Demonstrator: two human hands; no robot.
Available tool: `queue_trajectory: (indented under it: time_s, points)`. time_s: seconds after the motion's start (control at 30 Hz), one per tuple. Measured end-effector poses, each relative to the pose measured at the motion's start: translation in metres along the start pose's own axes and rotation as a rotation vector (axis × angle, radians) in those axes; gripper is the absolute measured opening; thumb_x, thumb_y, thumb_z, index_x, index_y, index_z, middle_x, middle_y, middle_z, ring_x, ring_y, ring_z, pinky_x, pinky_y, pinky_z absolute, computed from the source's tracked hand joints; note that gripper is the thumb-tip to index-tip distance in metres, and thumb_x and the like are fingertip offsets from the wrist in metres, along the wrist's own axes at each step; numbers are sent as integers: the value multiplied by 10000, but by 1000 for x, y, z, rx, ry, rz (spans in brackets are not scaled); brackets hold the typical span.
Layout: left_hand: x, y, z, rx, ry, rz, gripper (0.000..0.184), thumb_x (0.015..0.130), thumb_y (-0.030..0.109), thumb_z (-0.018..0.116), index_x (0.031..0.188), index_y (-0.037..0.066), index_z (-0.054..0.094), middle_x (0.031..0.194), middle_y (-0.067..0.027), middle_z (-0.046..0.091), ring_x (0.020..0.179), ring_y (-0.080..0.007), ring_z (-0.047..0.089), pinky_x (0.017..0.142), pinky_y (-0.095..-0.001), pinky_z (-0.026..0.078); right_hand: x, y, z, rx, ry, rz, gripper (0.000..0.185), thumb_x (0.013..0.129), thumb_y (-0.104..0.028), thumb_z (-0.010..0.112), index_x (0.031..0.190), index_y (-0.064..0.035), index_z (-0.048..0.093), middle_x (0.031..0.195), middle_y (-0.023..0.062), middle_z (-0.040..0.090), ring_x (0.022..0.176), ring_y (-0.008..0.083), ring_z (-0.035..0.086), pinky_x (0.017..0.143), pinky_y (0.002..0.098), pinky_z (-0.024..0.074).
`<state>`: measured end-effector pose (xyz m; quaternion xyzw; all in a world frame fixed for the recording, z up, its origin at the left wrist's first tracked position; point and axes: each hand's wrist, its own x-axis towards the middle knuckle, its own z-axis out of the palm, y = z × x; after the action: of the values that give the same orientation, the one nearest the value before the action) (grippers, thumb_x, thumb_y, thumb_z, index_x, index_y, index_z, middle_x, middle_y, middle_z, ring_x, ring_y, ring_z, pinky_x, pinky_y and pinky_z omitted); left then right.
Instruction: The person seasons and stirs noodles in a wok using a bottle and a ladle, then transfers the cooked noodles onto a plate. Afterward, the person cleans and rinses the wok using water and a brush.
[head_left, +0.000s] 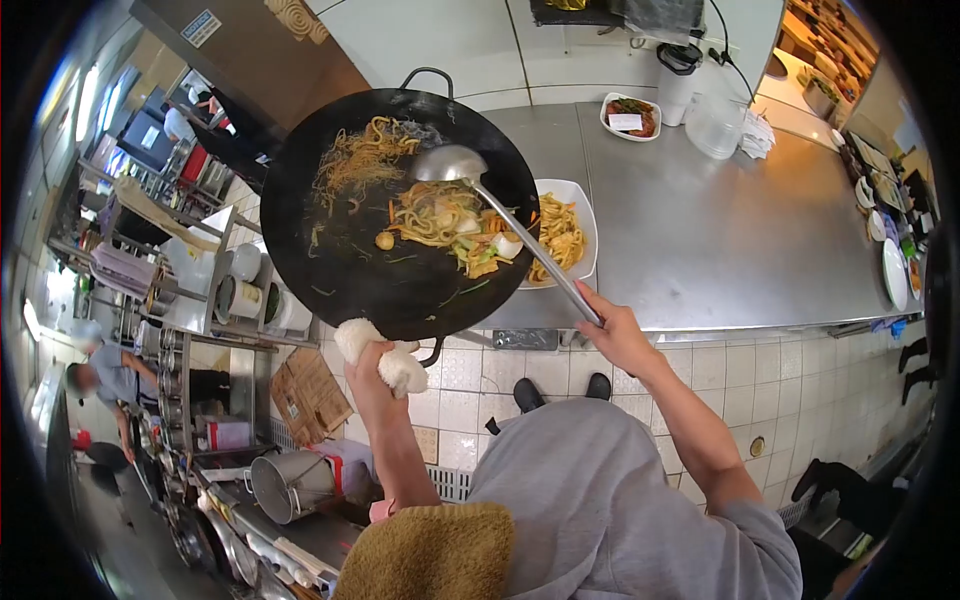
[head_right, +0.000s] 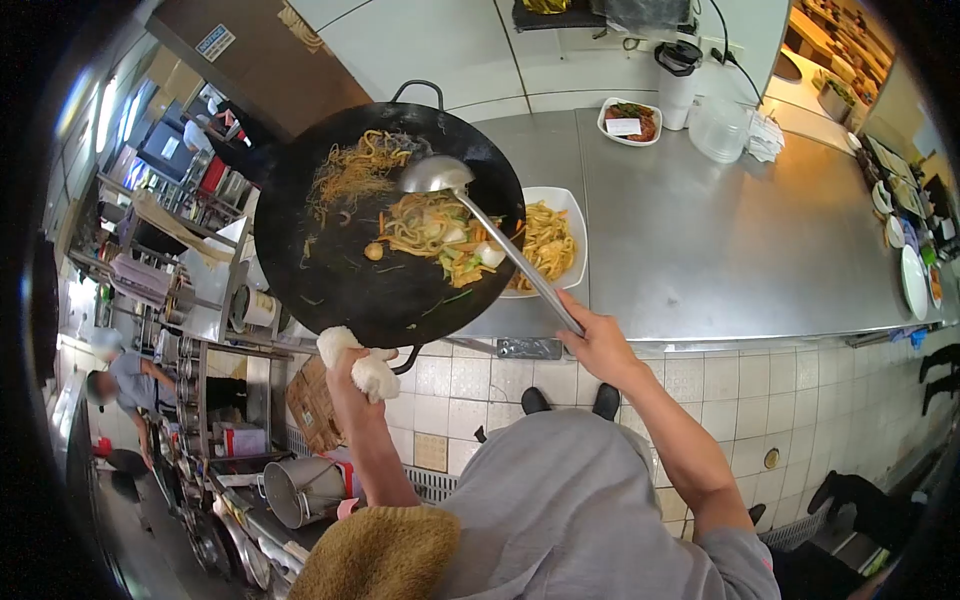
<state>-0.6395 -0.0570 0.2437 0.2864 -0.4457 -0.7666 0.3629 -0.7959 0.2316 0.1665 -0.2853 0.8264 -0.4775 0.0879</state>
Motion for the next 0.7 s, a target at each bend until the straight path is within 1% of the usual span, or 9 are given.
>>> queue_trajectory:
  time_s: [0.07, 0.17, 0.27, 0.37, 0.47, 0.57, 0.7]
  points:
    - [-1, 0, 0, -9, 2, 10, 171, 689, 5, 581, 854, 19, 536, 756, -63, 520, 643, -185, 570, 566, -298, 492, -8, -10, -3, -69, -45, 84, 636, 848, -120, 640, 1424, -232, 394, 837, 202, 658, 731, 373, 645, 674, 396, 506]
    - [-5, 4, 6, -25, 9, 15, 144, 698, 10, 571, 839, 9, 549, 760, -75, 538, 639, -197, 583, 557, -299, 491, -43, 6, -20, -288, -35, 100, 627, 845, -119, 634, 1417, -238, 405, 855, 193, 662, 711, 377, 637, 661, 420, 510]
    - [-8, 9, 16, 24, 42, -4, 142, 705, 9, 560, 846, -1, 548, 776, -89, 548, 639, -214, 599, 562, -316, 507, -68, 23, -45, -440, 60, 0, 619, 837, -118, 633, 1404, -251, 424, 818, 173, 656, 675, 368, 626, 636, 442, 511]
    - [7, -6, 6, 10, 33, -1, 153, 710, 10, 549, 862, -10, 542, 778, -94, 547, 648, -230, 614, 569, -328, 518, -81, 23, -67, -577, 75, 54, 619, 831, -116, 637, 1398, -260, 436, 777, 157, 644, 652, 349, 624, 614, 443, 512]
    - [16, -14, 8, -25, 28, 26, 163, 708, -2, 554, 870, -6, 531, 778, -87, 540, 642, -219, 601, 570, -332, 518, -89, 23, -80, -631, 76, 100, 609, 834, -112, 633, 1394, -262, 445, 741, 146, 624, 625, 343, 614, 592, 439, 505]
    - [23, -24, 12, -76, 6, 107, 156, 707, -21, 559, 854, 8, 517, 770, -73, 525, 642, -204, 584, 571, -331, 519, -96, 36, -91, -642, 134, 50, 606, 835, -109, 631, 1392, -265, 449, 735, 144, 619, 601, 342, 604, 576, 436, 502]
    - [25, -25, 16, -52, 38, 107, 169, 706, -38, 564, 851, 25, 505, 767, -62, 509, 646, -192, 571, 570, -329, 524, -103, 32, -102, -720, 144, 71, 604, 834, -110, 633, 1389, -266, 453, 723, 145, 613, 590, 342, 601, 564, 434, 503]
